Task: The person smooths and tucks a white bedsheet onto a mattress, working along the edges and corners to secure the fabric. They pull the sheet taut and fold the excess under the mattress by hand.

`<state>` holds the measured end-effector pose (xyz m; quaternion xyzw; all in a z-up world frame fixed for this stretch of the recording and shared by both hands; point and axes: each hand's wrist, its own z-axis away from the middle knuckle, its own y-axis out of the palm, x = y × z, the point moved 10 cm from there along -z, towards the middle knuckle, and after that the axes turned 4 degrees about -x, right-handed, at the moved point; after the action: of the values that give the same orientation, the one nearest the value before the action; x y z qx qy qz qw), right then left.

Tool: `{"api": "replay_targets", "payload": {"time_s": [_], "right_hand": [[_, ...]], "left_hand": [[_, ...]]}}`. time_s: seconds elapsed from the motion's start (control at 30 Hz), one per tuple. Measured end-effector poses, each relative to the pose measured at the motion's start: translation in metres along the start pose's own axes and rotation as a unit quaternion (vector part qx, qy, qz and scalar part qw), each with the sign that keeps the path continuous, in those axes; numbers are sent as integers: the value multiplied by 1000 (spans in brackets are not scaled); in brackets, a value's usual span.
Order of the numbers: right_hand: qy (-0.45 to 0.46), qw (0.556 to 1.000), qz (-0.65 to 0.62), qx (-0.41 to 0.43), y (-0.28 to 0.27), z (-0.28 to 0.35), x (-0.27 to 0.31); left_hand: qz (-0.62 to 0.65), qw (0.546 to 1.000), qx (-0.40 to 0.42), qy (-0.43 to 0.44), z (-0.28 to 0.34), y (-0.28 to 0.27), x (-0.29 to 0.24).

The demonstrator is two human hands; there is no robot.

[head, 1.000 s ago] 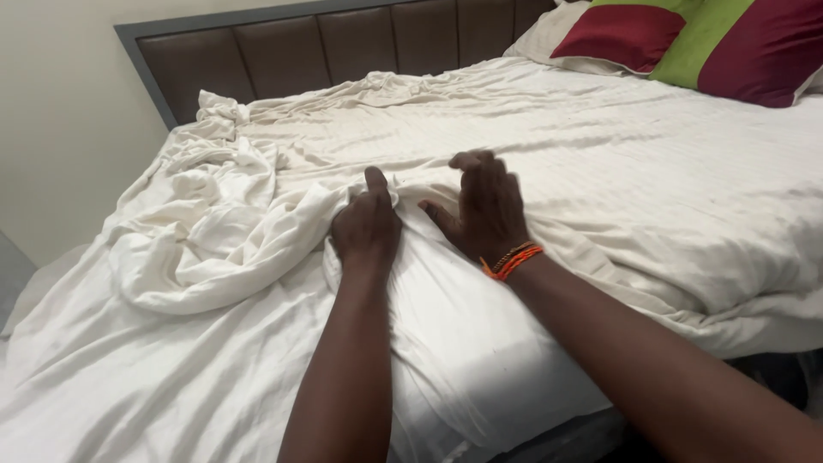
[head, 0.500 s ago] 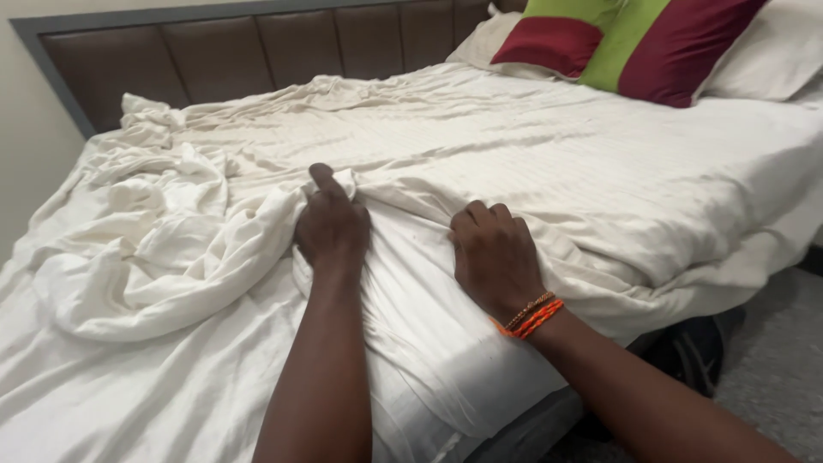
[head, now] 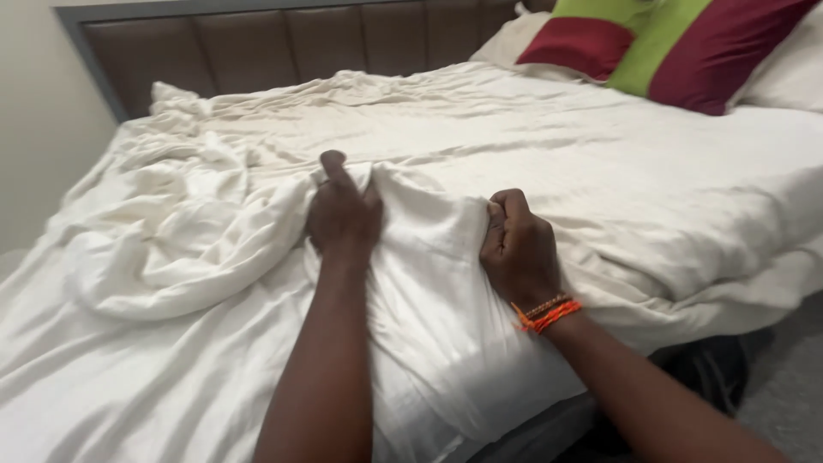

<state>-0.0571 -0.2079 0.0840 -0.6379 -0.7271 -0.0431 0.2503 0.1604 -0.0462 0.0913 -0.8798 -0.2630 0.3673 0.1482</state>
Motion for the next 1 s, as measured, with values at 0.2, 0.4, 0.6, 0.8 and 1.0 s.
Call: {"api": "replay_targets", "payload": {"time_s": [0.2,0.4,0.6,0.8,1.0], "right_hand": [[-10,995,52,81,35,0,-11],[60,984,77,149,46,-1,-24],[80,969,32,230,68,1,-37],[170,924,-20,341,77,2,-49],[161,910,-110,367,62,-4,-35]], "left_hand": [[-2,1000,-2,4,23,-22,-9],[-125,990,33,55,42,-37,-42],[-283,954,62,83,94,-49,-95],[-216,972,31,92,126,-26,-93],[-221,959,-89,155,137,-52,-120]]}}
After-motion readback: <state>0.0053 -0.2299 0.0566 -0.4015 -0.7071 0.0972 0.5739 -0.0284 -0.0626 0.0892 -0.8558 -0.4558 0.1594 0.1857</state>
